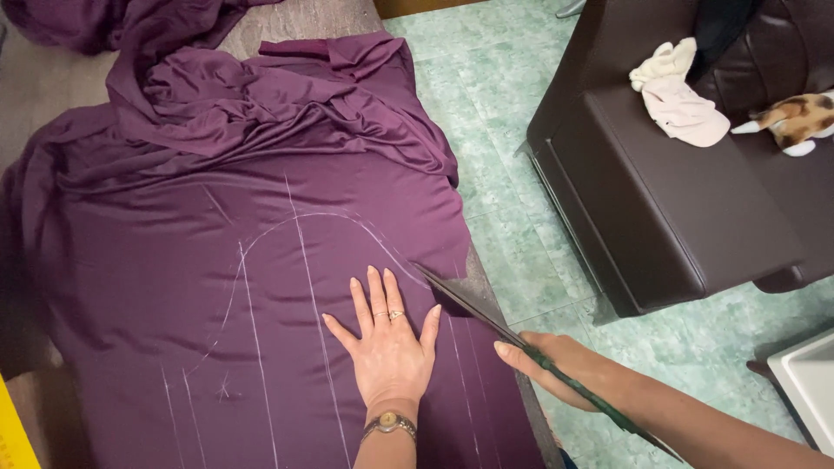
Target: Cutting out garment pattern pieces from purple fabric using large fabric scissors following chalk outlines.
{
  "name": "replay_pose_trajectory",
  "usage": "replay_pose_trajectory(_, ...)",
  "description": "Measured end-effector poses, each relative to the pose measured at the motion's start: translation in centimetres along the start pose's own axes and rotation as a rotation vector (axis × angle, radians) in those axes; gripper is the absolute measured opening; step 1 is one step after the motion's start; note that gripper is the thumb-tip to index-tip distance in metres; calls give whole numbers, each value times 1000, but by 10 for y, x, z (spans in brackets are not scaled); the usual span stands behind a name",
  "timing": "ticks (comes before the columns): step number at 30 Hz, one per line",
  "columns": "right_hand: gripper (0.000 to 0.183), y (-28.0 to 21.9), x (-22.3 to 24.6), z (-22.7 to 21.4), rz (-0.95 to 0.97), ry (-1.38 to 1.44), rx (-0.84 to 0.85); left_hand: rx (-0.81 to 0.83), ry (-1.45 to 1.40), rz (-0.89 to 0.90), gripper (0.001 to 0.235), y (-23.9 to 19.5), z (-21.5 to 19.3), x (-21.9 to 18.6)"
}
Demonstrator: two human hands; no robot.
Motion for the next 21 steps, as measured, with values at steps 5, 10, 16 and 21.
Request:
replay_pose_trajectory(5,57,-9,12,7,86,134,40,-2,-22,-7,82,1,-4,1)
replay_pose_trajectory(10,59,-3,26,15,95,160,39,-15,0,-6,82,0,-3,2)
replay_pose_trajectory(16,77,12,21,20,35,64,12,-3,-51,-6,80,0,-5,2)
replay_pose_trajectory(21,70,5,26,21,62,42,-40,-15,-25,-2,80,0,-5,2)
Point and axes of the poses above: each hand's wrist, its own y-axis towards the middle knuckle, its own z-axis out of the palm, x = y × z, the point moved 4 cm from there along y, towards the middle knuckle, and after that the axes turned 12 degrees about y, right-handed, at the moved point
